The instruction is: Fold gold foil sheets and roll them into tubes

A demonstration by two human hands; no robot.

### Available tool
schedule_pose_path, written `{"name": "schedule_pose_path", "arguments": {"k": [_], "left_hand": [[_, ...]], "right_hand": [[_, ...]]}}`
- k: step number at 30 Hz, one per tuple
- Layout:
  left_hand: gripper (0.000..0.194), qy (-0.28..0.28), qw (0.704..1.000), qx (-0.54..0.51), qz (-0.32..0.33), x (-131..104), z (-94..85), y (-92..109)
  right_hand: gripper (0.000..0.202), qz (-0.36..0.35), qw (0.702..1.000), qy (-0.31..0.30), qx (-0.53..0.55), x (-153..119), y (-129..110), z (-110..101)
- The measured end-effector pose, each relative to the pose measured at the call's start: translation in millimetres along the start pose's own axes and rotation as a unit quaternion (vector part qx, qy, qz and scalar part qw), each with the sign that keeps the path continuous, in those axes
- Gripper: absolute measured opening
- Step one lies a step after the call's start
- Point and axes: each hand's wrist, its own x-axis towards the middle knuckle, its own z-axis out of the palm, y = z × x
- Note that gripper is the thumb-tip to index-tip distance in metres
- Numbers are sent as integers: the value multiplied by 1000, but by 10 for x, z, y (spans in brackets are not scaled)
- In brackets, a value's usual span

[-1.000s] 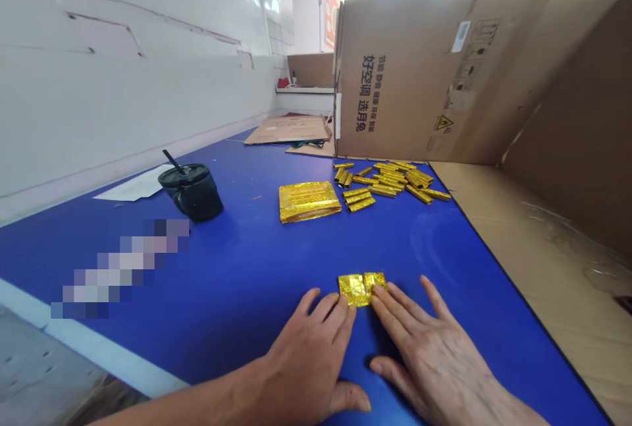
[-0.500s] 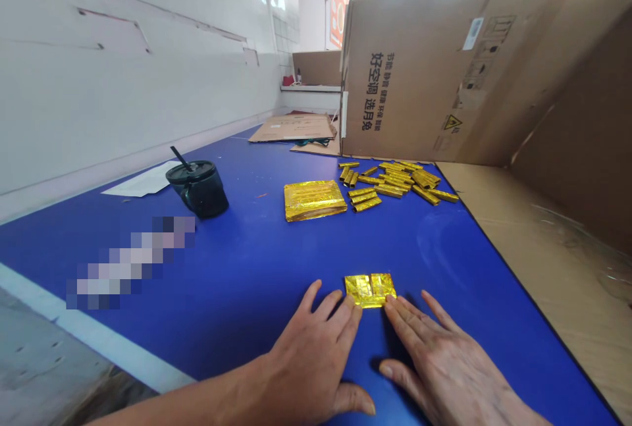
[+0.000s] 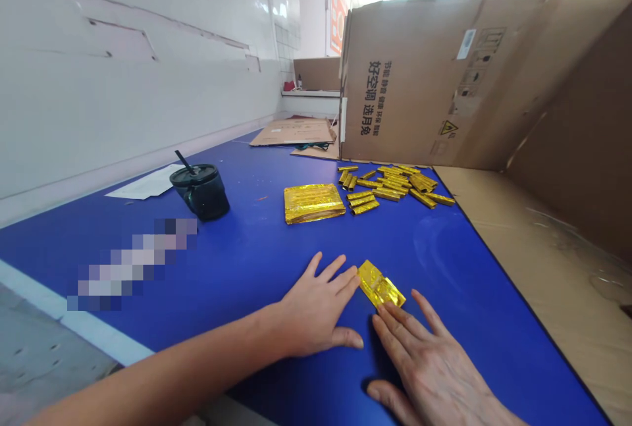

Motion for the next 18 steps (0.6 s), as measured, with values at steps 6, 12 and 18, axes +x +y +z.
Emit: {"name": "schedule_pose_path", "arguments": {"k": [6,12,18], "left_hand": [[77,0,1000,-1,17,158,-43,65],[75,-20,996,-66,63,52,-51,225],[80,-5,999,-41,23,74,35,142]], "right_hand": [[57,-13,1000,-6,0,1,-18,70],[63,4,1000,7,25,-21,0,149],[60,5,999,-18,32,-10,-5,95]]}}
